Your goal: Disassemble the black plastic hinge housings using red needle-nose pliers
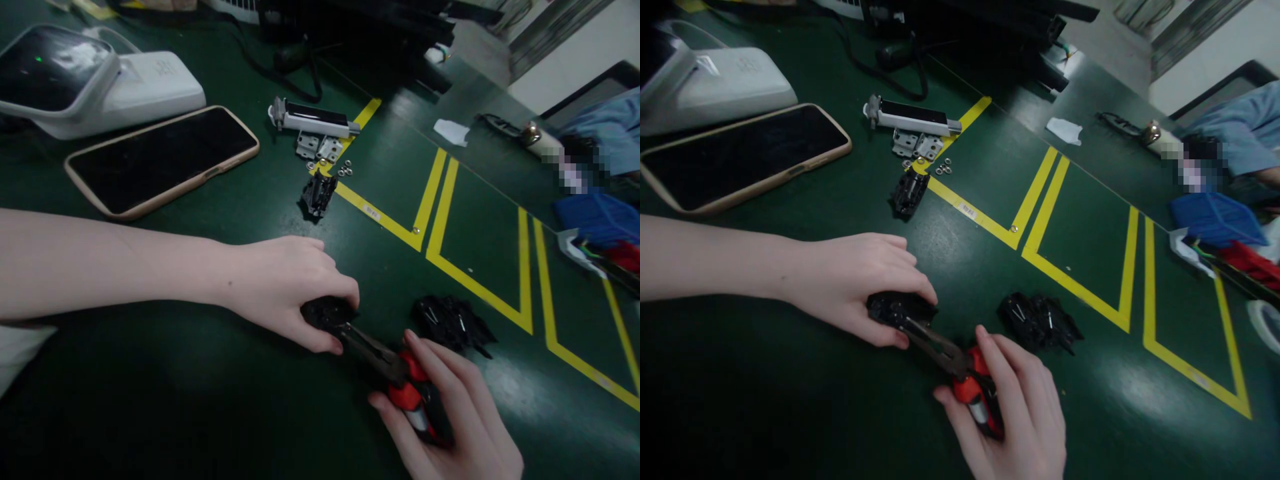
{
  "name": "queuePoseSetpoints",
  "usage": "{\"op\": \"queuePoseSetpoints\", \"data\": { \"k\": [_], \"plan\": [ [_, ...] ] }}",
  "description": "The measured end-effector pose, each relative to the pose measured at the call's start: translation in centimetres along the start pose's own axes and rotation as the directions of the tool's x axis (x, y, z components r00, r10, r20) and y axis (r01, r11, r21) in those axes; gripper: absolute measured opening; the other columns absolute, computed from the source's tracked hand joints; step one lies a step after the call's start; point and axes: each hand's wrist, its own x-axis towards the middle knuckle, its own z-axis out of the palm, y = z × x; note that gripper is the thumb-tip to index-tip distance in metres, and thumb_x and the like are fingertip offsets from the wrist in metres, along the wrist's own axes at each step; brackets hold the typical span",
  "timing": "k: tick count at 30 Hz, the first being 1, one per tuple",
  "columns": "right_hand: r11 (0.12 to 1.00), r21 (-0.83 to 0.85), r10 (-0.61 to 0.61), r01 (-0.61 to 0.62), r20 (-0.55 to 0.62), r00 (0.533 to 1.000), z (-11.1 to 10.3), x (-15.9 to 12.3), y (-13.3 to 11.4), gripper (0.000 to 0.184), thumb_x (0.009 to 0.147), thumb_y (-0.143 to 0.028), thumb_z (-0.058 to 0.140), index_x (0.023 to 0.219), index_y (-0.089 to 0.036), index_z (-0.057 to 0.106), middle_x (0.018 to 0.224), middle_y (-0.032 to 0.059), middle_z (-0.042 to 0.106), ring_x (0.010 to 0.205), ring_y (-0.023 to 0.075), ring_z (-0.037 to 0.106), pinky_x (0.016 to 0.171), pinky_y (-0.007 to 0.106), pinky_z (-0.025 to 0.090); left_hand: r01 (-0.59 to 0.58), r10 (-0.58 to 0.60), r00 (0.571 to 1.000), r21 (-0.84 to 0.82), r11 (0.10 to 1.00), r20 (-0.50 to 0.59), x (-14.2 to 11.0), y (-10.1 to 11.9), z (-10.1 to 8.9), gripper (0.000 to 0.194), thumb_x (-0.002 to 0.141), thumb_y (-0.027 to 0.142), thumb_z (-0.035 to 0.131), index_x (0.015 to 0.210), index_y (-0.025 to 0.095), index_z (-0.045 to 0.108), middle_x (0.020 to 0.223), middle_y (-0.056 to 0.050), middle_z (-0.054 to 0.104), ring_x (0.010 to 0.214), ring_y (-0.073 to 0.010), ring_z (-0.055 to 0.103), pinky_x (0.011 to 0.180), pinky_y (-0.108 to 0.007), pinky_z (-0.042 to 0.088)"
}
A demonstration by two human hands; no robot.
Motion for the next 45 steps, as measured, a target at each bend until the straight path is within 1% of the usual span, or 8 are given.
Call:
{"op": "queuePoseSetpoints", "data": {
  "k": [5,10,17,21,28,33,40,45],
  "plan": [
    [0.998,0.044,-0.043,0.044,-0.039,0.998,0.1,0.0,0.4,0.057,0.086,-0.033,0.067,0.139,-0.017,0.052,0.11,0.0116,0.065,0.091,0.0258,0.065,0.076,0.038,0.053,-0.009,0.01,0.999,-0.044,0.999,0.043,-0.1,0.2,-0.2,0.033,0.084,0.042,0.073,0.106,0.02,0.064,0.086,0.003,0.074,0.073,-0.0141,0.067,0.073,-0.031,0.039],
    [0.998,0.023,-0.054,0.054,-0.019,0.998,0.1,-0.2,0.6,0.058,0.086,-0.032,0.066,0.141,-0.02,0.051,0.106,0.0097,0.066,0.09,0.0262,0.064,0.074,0.04,0.051,-0.015,0.021,0.997,-0.077,0.997,0.076,-0.1,0.3,-0.4,0.031,0.085,0.041,0.072,0.108,0.022,0.062,0.091,0.004,0.076,0.074,-0.0145,0.068,0.075,-0.032,0.04],
    [0.998,0.007,-0.067,0.067,-0.012,0.998,0.0,-0.1,0.3,0.057,0.083,-0.028,0.071,0.136,-0.014,0.054,0.105,0.0113,0.067,0.096,0.028,0.064,0.081,0.042,0.049,-0.045,0.049,0.996,-0.052,0.998,0.075,-0.1,0.2,-0.4,0.032,0.085,0.041,0.072,0.109,0.021,0.062,0.091,0.004,0.076,0.075,-0.0136,0.068,0.073,-0.032,0.038],
    [0.996,-0.016,-0.088,0.088,-0.006,0.996,-0.1,0.3,0.2,0.048,0.084,-0.033,0.07,0.126,-0.012,0.058,0.101,0.0106,0.068,0.094,0.0268,0.064,0.083,0.042,0.049,-0.062,0.064,0.995,-0.029,0.998,0.078,-0.1,0.2,-0.3,0.033,0.086,0.042,0.072,0.109,0.02,0.063,0.09,0.004,0.075,0.074,-0.0134,0.068,0.072,-0.031,0.037],
    [0.994,0.067,-0.083,0.083,-0.013,0.997,0.0,0.4,0.0,0.039,0.084,-0.038,0.07,0.111,-0.011,0.06,0.099,0.011,0.066,0.09,0.0231,0.063,0.078,0.036,0.051,-0.072,0.073,0.993,-0.007,0.997,0.091,0.0,0.2,-0.2,0.034,0.085,0.042,0.071,0.108,0.018,0.065,0.088,0.004,0.075,0.074,-0.0135,0.067,0.071,-0.03,0.034],
    [0.995,0.069,-0.063,0.065,-0.039,0.997,0.4,0.3,0.1,0.039,0.085,-0.042,0.069,0.108,-0.012,0.06,0.1,0.0113,0.063,0.088,0.0218,0.062,0.075,0.035,0.051,-0.087,0.083,0.992,0.03,0.996,0.094,0.0,0.3,-0.1,0.035,0.086,0.044,0.071,0.108,0.018,0.066,0.085,0.003,0.074,0.073,-0.0141,0.066,0.071,-0.03,0.033],
    [0.994,0.027,-0.102,0.102,-0.004,0.995,-0.1,0.8,0.1,0.045,0.087,-0.052,0.063,0.104,-0.011,0.059,0.093,0.0109,0.063,0.084,0.0211,0.062,0.071,0.033,0.05,-0.082,0.078,0.992,0.043,0.996,0.101,0.1,0.2,-0.1,0.037,0.087,0.047,0.069,0.11,0.018,0.066,0.087,0.003,0.074,0.073,-0.0144,0.066,0.07,-0.031,0.033],
    [0.993,0.023,-0.12,0.12,-0.005,0.993,0.0,0.5,0.5,0.045,0.094,-0.053,0.051,0.11,-0.012,0.059,0.097,0.0119,0.063,0.087,0.0227,0.062,0.073,0.035,0.051,-0.087,0.082,0.992,0.041,0.995,0.099,0.1,0.3,-0.1,0.037,0.088,0.046,0.069,0.111,0.017,0.066,0.09,0.004,0.074,0.074,-0.0134,0.066,0.071,-0.03,0.033]
  ]
}}
